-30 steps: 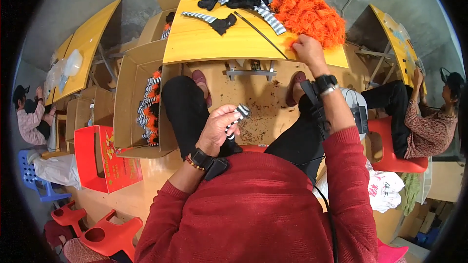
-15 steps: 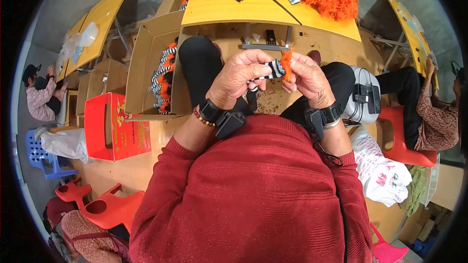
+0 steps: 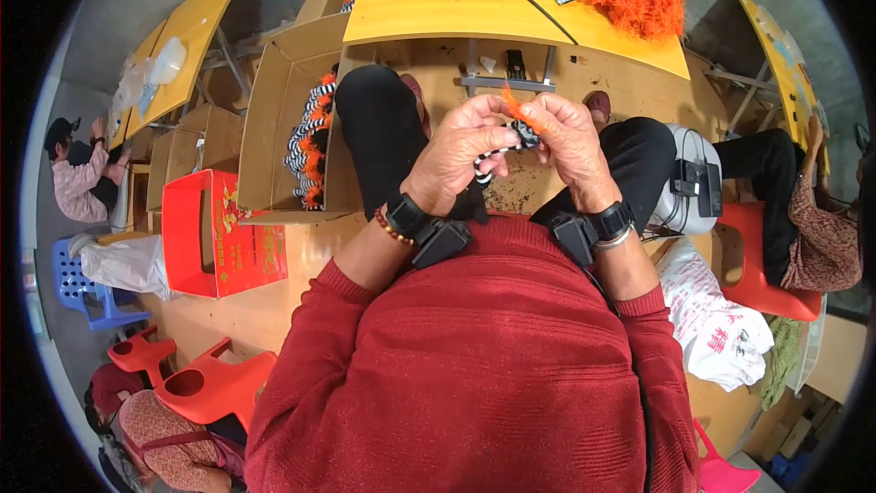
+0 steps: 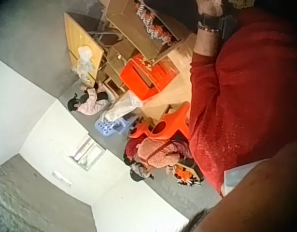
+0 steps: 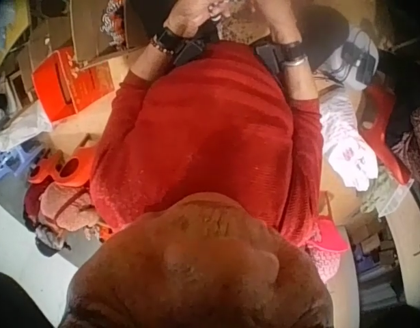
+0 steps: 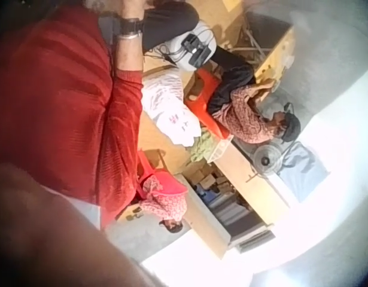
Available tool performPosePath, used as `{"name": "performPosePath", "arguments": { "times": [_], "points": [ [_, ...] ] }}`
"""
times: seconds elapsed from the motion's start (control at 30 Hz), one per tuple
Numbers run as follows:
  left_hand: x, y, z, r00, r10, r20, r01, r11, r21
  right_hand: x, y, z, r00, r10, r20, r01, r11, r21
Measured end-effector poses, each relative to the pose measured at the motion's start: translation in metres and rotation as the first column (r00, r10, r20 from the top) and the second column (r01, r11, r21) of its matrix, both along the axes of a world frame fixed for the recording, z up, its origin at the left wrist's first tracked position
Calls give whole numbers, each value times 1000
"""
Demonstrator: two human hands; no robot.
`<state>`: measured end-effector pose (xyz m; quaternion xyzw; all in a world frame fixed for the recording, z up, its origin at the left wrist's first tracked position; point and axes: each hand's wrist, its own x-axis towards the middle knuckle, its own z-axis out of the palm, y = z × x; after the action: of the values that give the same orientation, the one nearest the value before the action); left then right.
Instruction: The person assembles toy clown limbs by stuffing striped fabric with stuffing using a stuffing rod, then attaches orange wigs to the toy parts.
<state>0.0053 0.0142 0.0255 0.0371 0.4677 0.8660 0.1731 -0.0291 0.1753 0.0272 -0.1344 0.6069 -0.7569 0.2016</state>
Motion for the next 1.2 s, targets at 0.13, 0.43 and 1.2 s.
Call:
{"name": "performPosePath", "arguments": {
  "times": [0.13,0.43,1.2],
  "points": [
    [0,4,-1,1000,16,8,-17,995,102,-2,-3,-10,975,-84,-203,108,988,111],
    [2,1,-13,997,-74,35,65,977,204,7,-11,-5,992,-90,-86,85,995,-60],
    [-14,26,-11,833,448,-325,-438,893,108,24,-23,16,590,-5,-808,443,838,318]
  ]
}}
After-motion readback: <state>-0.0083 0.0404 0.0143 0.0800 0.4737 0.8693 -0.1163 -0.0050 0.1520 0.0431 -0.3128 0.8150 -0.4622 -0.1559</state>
